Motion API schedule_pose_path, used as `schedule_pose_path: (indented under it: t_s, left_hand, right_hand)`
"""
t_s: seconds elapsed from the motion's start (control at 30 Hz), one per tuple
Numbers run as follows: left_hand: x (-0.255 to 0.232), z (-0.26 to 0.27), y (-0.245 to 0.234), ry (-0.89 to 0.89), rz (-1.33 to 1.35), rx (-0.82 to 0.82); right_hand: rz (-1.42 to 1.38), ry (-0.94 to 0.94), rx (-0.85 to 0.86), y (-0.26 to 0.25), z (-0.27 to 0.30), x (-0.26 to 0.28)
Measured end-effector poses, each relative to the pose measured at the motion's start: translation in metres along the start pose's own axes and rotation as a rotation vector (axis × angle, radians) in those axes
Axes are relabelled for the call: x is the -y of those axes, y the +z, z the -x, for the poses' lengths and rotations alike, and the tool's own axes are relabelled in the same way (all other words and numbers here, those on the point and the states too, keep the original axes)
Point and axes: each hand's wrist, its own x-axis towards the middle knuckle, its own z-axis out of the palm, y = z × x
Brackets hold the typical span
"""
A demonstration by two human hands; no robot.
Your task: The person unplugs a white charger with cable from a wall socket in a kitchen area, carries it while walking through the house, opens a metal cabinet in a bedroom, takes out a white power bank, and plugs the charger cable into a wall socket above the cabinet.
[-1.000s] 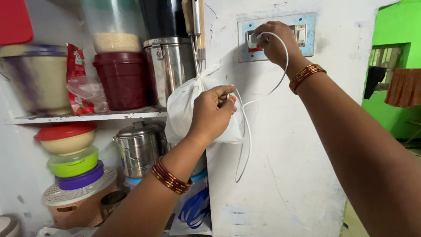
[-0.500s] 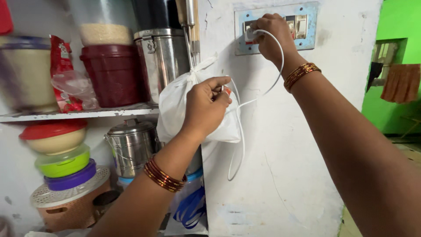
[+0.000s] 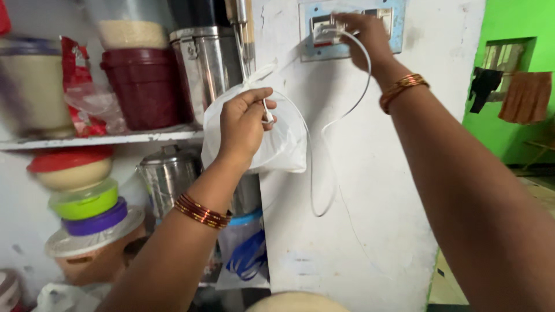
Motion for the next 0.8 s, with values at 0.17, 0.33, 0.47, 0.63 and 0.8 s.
schedule_pose_path:
  t_s: [0.17, 0.33, 0.47, 0.63, 0.8]
  left_hand:
    - [-0.009, 0.018, 0.002, 0.124, -0.183, -0.007]
    - [-0.030, 0.049, -0.002, 0.153, -0.319, -0.062]
    - [-0.045, 0.081, -0.008, 0.175, -0.299, -0.073]
    - [-0.057, 0.107, -0.020, 0.345, -0.486, -0.106]
    - [-0.058, 0.134, -0.039, 0.386, -0.403, -0.050]
  right_hand:
    - [-0.349, 0.155, -0.164, -0.025, 0.024, -0.008]
    - [-0.331, 0.106, -0.337, -0.058, 0.054, 0.034]
    - [-0.336, 0.019, -0.302, -0.065, 0.083, 0.101]
    - [-0.299, -0.045, -0.049, -0.066, 0.117, 0.202]
    - [-0.240, 0.203, 0.422, -0.074, 0.134, 0.287]
